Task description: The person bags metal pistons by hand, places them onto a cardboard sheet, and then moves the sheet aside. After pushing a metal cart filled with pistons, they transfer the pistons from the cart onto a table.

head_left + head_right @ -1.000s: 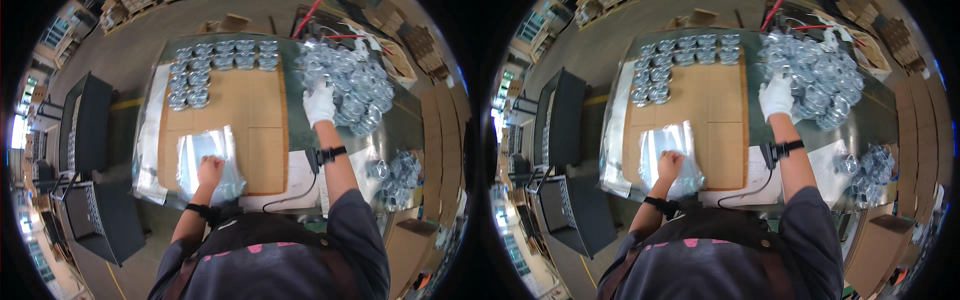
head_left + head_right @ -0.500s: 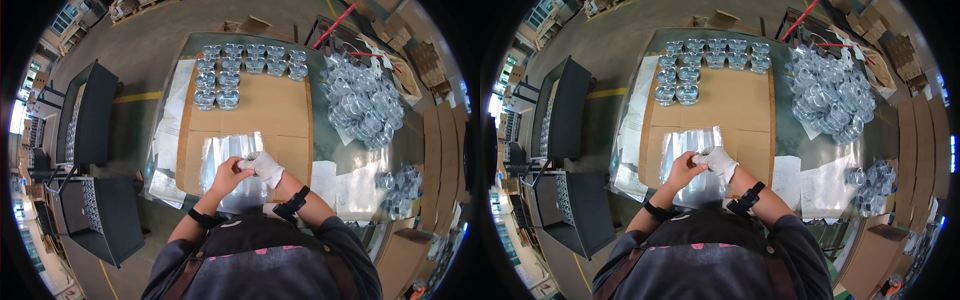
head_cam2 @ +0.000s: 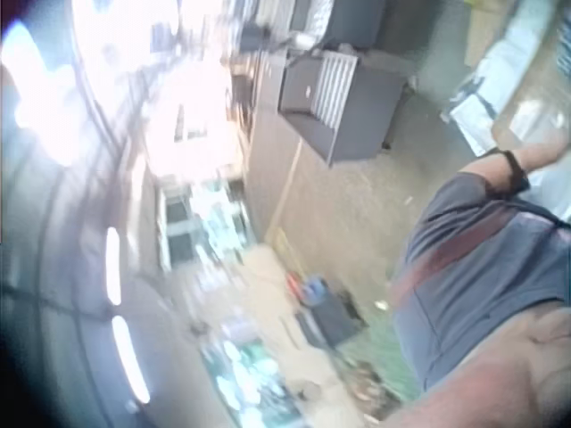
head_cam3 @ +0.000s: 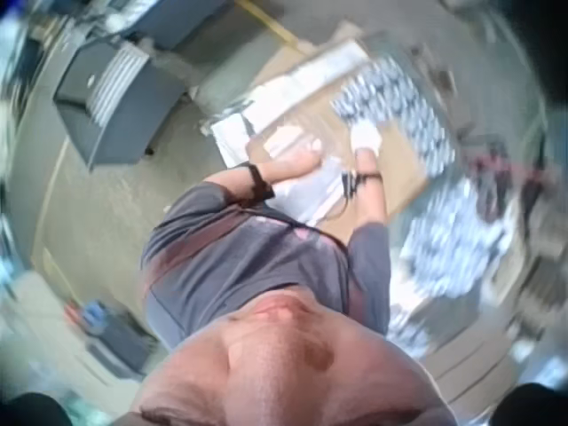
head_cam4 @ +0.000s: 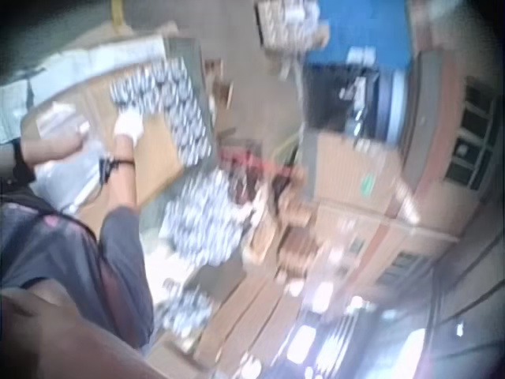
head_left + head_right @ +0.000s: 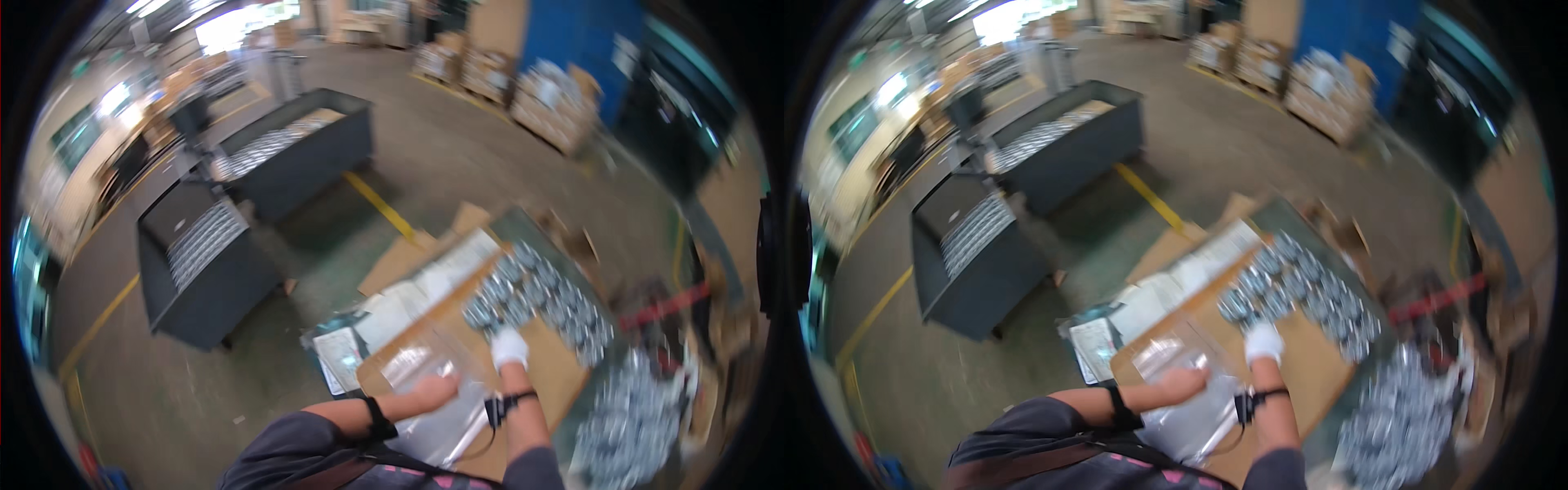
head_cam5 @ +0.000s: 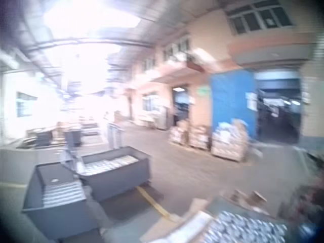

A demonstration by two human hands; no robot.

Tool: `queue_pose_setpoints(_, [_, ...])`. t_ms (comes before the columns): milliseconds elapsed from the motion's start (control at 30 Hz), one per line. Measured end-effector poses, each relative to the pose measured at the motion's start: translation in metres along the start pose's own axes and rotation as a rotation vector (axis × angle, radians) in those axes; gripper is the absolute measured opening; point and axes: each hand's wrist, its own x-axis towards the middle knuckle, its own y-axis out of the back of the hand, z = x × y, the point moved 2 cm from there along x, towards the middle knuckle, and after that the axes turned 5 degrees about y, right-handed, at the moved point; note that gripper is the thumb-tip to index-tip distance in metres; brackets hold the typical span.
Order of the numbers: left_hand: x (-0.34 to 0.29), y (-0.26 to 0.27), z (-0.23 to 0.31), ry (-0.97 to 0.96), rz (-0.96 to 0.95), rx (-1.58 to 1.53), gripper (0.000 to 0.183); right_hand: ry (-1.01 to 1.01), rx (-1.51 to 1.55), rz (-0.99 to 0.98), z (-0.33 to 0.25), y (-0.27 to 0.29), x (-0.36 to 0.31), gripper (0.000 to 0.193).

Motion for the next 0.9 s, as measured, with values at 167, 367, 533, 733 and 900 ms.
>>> queue_pose_setpoints(167, [-0.022, -0.065, 0.018, -0.115, -0.025, -0.068, 0.018, -0.012, 1.317, -0.148, 0.015, 0.017, -0.111, 0.023])
queue_pose_setpoints(367, [0.008, -0.114, -0.017, 0.246, 0.235, -0.816, 0.024, 0.264, 0.752, 0.208, 0.014, -0.064, -0.244, 0.038])
queue_pose_setpoints(533, [-0.054, -0.040, 0.078, -0.242, 0.111, -0.100, 0.021, 0.061, 0.584, -0.074, 0.091, -0.164, -0.249, 0.042])
queue_pose_setpoints(733, [-0.090, -0.077, 0.149, -0.724, 0.215, -0.440, 0.021, -0.082, 1.399, 0.002, 0.093, -0.048, -0.323, 0.046])
queue_pose_setpoints(900, [-0.054, -0.131, 0.140, 0.070, -0.214, -1.050, 0.032, 0.299, 0.012, 0.391, 0.077, 0.028, -0.402, 0.056])
